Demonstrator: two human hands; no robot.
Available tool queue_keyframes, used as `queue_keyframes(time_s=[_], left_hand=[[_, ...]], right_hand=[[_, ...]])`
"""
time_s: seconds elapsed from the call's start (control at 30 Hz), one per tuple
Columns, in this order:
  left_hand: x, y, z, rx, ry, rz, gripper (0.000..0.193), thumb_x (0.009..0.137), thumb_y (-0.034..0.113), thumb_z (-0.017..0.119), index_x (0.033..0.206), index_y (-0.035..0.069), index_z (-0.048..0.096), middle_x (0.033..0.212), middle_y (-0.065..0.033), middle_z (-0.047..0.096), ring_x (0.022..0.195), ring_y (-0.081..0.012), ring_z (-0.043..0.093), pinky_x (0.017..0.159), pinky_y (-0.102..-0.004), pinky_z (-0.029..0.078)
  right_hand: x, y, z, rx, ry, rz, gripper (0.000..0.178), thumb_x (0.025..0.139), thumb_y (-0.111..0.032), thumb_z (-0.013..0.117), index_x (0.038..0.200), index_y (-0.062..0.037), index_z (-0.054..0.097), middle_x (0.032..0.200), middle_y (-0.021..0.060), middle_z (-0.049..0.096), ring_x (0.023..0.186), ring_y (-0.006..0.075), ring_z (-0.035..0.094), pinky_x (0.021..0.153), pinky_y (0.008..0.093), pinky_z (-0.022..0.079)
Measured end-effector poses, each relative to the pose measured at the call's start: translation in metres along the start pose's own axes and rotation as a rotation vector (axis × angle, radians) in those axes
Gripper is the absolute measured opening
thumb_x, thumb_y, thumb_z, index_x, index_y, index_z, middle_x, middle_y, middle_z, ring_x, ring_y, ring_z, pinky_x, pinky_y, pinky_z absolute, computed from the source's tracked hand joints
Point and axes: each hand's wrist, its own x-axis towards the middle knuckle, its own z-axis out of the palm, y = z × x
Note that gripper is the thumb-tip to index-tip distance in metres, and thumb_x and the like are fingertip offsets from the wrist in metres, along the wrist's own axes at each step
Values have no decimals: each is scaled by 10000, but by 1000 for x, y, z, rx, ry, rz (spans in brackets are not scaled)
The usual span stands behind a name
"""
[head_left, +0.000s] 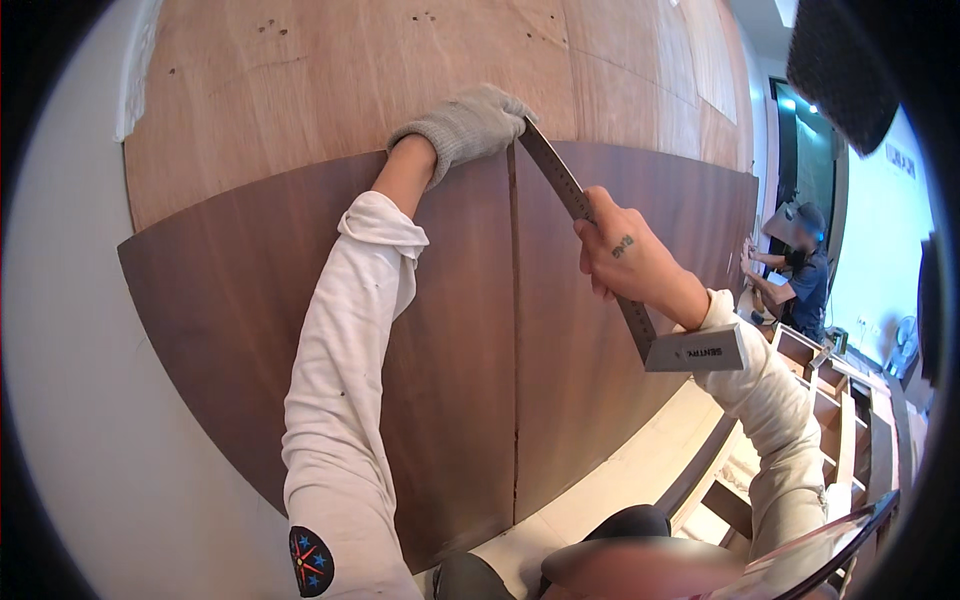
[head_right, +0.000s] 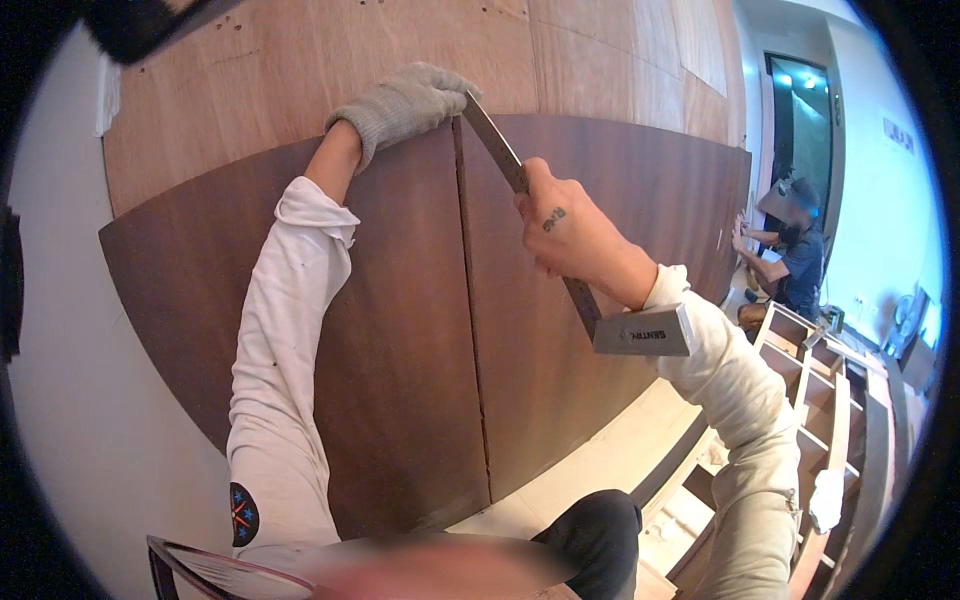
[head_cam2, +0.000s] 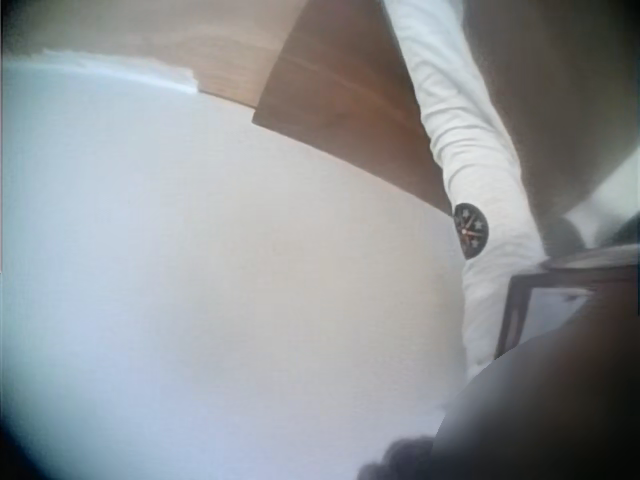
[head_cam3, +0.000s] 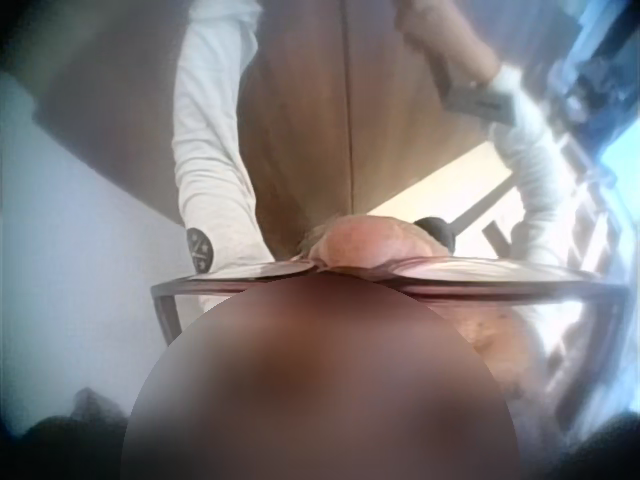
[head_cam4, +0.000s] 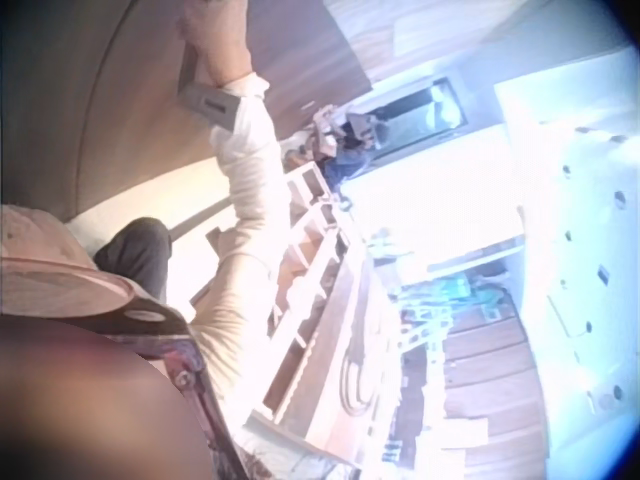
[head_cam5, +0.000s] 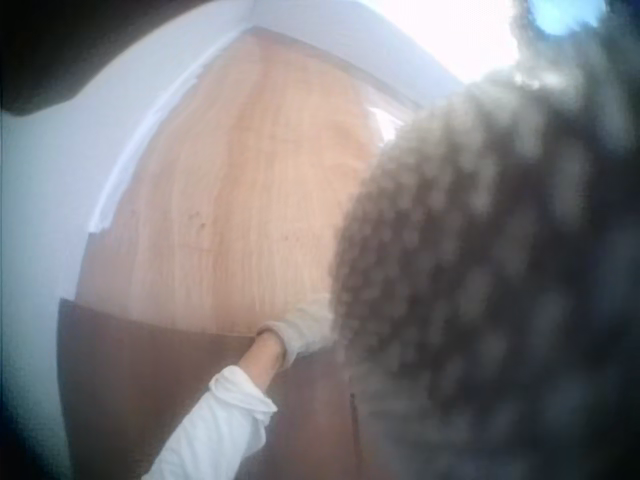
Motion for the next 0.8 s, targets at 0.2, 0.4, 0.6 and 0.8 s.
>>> queue_keyframes(time_s=[0.2,0.4,0.6,0.8], left_hand=[[18,-38,0,567,83,423,308,918,247,611,1127,83,766,970,-105,754,926,-228,689,868,-348,526],[6,-16,3,161,131,115,328,916,362,628,938,80,794,768,-72,688,754,-186,624,753,-347,499],[7,-10,5,-1,174,-106,404,889,460,638,864,80,774,692,-48,618,695,-176,571,697,-338,473],[23,-26,14,192,162,-111,442,942,454,572,960,58,769,866,-176,705,836,-337,667,799,-432,519]], right_hand=[[9,-1,6,-72,-43,-61,128,1051,-106,450,1050,11,397,631,143,571,448,234,601,412,370,490],[13,-9,1,-34,-36,-26,127,1039,-95,457,1029,22,411,620,140,570,438,243,599,415,380,486],[14,-30,-18,-131,-81,13,157,1001,-57,494,984,87,433,733,243,629,508,322,672,438,405,540],[15,-33,-13,-177,-70,37,152,998,-54,478,970,87,430,716,247,628,519,337,678,441,410,536]])
